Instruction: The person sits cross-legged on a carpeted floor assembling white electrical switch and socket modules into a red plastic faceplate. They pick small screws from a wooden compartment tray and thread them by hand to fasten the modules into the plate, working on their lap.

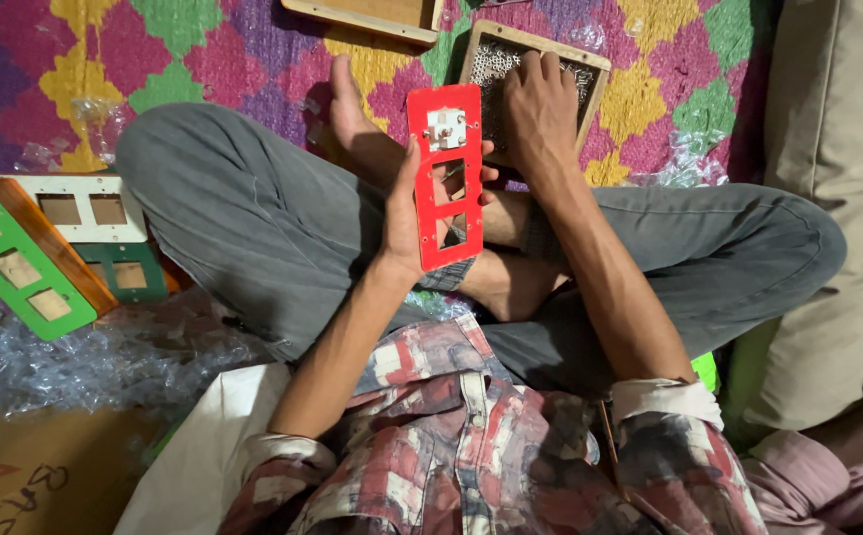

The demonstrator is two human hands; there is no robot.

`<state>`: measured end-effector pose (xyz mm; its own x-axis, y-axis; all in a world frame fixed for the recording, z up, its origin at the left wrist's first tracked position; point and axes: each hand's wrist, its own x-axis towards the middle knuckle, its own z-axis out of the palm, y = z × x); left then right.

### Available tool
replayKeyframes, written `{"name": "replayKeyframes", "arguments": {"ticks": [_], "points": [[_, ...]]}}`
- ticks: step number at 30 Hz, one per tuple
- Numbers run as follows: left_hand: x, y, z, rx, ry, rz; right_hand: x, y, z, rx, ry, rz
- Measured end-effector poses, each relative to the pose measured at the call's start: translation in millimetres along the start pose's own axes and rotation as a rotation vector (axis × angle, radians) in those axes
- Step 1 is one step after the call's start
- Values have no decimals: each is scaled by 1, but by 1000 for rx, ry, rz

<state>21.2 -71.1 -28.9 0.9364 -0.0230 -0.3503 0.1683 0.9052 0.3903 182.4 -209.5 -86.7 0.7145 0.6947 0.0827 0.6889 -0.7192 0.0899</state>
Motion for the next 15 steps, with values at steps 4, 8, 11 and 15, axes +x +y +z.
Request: {"name": "replayKeyframes", "arguments": {"ticks": [4, 8, 11, 15], "points": [[0, 1, 1, 0, -11, -5, 1, -1, -2, 11, -8, 14], [0, 2, 2, -4, -10, -4, 5, -4, -7, -53, -92, 5], [1, 1, 1, 11, 3, 12, 6, -6, -10, -63, -115, 2], [1, -3, -5, -25, -20, 6, 8, -8, -13, -51, -51, 1]]}}
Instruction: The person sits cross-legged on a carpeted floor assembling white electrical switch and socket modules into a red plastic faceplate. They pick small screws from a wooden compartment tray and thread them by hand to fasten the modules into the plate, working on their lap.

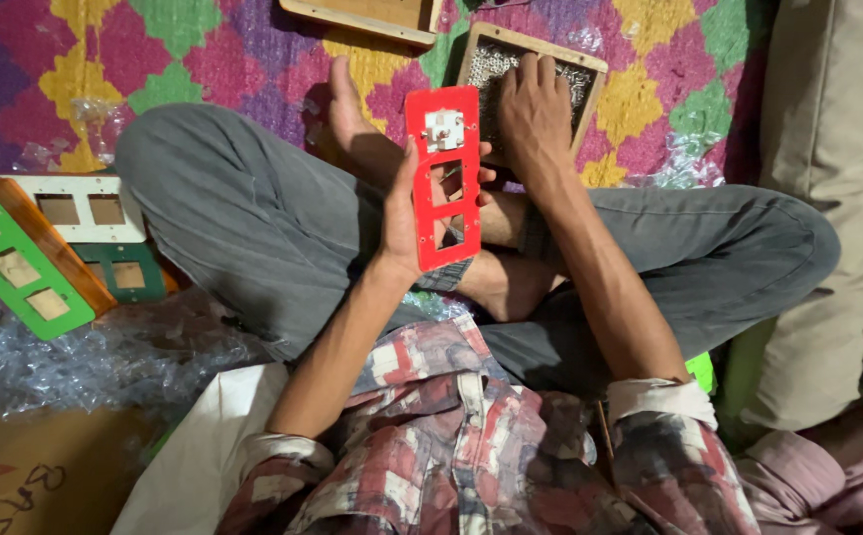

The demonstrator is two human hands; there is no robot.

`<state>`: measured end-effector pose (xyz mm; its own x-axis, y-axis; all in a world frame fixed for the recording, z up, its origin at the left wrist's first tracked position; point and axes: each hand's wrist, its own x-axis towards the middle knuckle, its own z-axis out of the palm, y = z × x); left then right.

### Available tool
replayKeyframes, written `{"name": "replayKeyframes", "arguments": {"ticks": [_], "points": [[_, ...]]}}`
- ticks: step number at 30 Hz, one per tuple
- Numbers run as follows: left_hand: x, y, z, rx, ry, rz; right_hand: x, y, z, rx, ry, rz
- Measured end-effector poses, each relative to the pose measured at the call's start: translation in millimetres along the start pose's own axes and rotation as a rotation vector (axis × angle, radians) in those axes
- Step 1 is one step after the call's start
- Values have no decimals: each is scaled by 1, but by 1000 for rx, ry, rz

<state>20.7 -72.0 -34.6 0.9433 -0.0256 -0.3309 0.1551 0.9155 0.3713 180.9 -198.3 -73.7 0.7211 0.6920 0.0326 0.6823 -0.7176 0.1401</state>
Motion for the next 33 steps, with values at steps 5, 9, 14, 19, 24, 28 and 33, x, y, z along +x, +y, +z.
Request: {"name": "replayKeyframes", "arguments": {"ticks": [5, 9, 14, 19, 24, 28, 33], "points": [[8, -7, 1, -21, 36, 8, 9, 8, -11, 49, 68, 84], [10, -9, 5, 37, 8, 24, 0, 21, -25, 578, 197, 186], [10, -6, 3, 52, 18, 5, -8, 32, -40, 1107, 38, 427], [11, -11, 6, 95, 17, 27, -34, 39, -48, 1302, 109, 431], [14, -23, 10, 156, 15, -25, -80, 24, -54, 1363, 146, 408], [15, -33, 7, 105, 43, -107, -98, 1, -53, 1730, 192, 496], [18, -36, 1, 82, 50, -111, -96, -11, -44, 1651, 314, 506]]}}
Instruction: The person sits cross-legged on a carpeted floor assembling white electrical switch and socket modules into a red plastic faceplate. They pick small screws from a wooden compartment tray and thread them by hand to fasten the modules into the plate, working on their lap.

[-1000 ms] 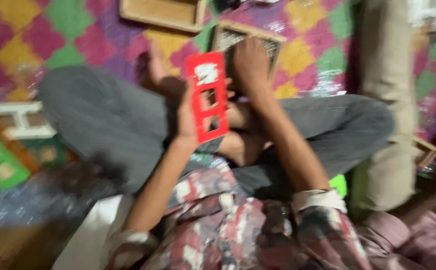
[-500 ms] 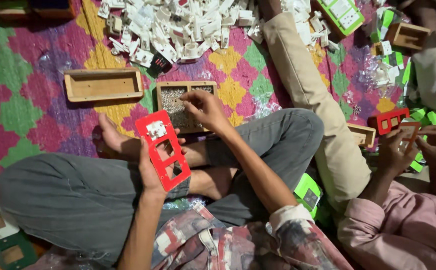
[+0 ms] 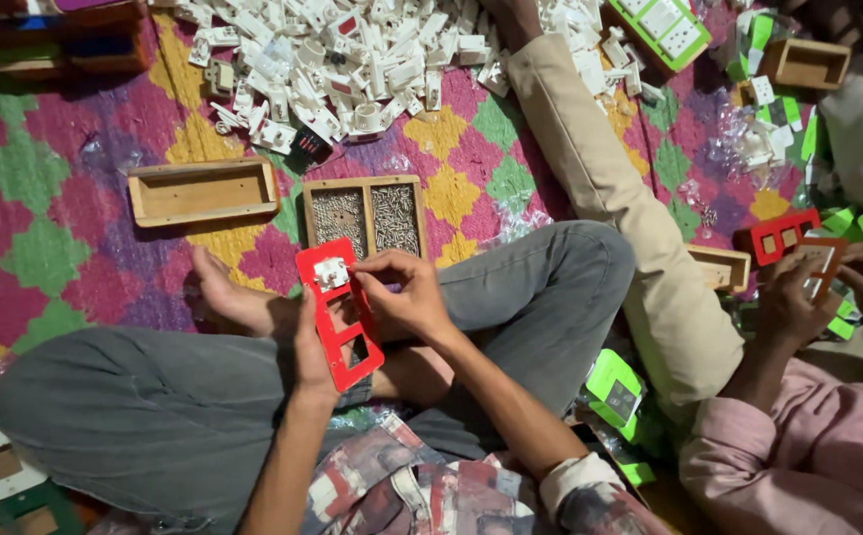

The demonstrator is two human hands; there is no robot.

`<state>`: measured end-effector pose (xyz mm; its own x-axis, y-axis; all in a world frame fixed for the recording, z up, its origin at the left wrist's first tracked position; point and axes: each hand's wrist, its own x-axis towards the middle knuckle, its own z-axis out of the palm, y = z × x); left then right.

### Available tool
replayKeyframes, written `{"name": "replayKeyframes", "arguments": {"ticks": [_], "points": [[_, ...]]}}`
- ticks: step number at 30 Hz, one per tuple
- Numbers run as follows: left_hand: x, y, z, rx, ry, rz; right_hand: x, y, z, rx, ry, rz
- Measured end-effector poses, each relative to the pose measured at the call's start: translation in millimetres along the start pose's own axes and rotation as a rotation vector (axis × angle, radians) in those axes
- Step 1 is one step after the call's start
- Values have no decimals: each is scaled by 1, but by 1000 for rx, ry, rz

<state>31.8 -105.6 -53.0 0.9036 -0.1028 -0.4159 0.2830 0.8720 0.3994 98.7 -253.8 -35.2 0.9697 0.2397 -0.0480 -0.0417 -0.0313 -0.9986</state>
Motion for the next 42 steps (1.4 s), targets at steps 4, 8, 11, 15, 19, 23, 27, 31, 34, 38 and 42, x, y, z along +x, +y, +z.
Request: {"name": "replayKeyframes", "arguments": {"ticks": [4, 8, 11, 15, 19, 23, 27, 31, 34, 38, 42], "points": [[-1, 0, 1, -22, -17, 11, 3, 4, 3, 87, 2, 24], [-1, 1, 5, 18, -51, 38, 1, 4, 4, 79, 7, 67], [0, -1, 1, -13, -57, 8, 0, 2, 3, -48, 22, -38], [-1, -7, -13, -45, -5, 42, 2, 1, 4, -143, 13, -62], [-3, -8, -22, -67, -98, 64, 1, -4, 8, -184, -35, -121], [-8, -2, -16, -74, -60, 20, 0, -9, 11, -108, -76, -139], [-10, 4, -9, -23, -67, 21, 2, -8, 12, -127, -68, -148], [-11, 6, -6, -41, -79, 28, 1, -6, 11, -98, -63, -137], [-13, 7, -4, -50, -81, 33, 0, -5, 11, -96, -62, -128], [-14, 8, -1, -73, -49, 26, 0, -7, 11, -160, -52, -162], [-14, 8, -2, -76, -56, 12, 0, -9, 11, -193, -54, -199]]}}
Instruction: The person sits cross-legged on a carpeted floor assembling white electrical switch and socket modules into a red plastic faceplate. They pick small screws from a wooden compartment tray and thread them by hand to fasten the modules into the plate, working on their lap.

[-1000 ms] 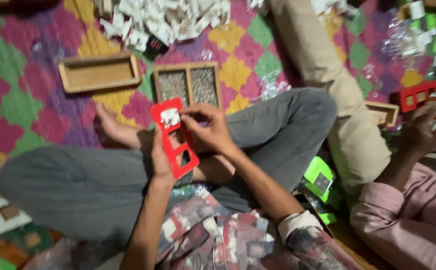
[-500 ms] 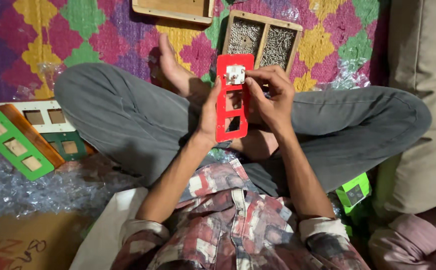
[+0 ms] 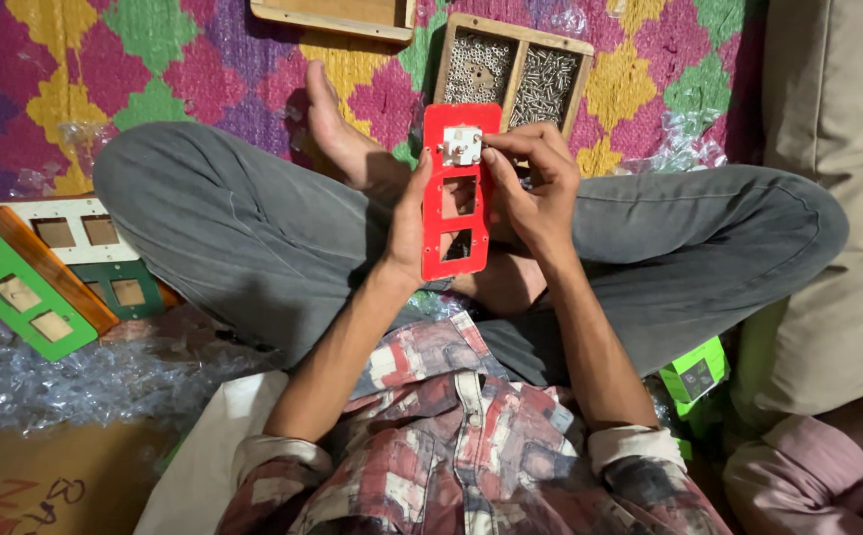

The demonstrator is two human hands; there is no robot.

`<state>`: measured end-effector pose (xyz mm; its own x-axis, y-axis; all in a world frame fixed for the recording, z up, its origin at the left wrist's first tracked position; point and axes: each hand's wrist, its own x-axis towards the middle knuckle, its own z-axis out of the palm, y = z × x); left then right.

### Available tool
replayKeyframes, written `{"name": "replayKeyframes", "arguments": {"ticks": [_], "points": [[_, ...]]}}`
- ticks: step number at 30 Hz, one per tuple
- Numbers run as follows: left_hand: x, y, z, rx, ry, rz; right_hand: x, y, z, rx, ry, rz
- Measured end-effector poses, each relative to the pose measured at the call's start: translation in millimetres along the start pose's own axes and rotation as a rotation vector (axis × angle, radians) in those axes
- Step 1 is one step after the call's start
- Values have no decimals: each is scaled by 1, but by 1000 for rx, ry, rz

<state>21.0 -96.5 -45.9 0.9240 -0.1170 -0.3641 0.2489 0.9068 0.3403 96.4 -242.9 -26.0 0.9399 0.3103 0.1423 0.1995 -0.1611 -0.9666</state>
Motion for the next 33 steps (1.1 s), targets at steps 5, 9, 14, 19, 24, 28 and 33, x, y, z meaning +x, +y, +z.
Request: {"name": "replayKeyframes", "arguments": {"ticks": [5, 9, 14, 19, 24, 28, 33], "points": [[0, -2, -3, -12, -6, -2, 0, 0, -1, -32, 6, -1], [0, -1, -2, -19, 11, -21, 1, 0, -2, -85, 29, -55], [0, 0, 0, -7, -29, -1, 3, -4, -3, -125, 37, -70], [0, -1, -1, 12, -47, 7, 4, -11, -4, -191, 19, -92], [0, -3, -5, 2, -52, -30, 5, -15, -5, -304, 19, -173], [0, -4, -9, 18, -49, -17, 5, -13, -5, -300, 27, -174], [0, -3, -8, 17, -68, -14, 5, -9, -7, -259, 44, -166]]}}
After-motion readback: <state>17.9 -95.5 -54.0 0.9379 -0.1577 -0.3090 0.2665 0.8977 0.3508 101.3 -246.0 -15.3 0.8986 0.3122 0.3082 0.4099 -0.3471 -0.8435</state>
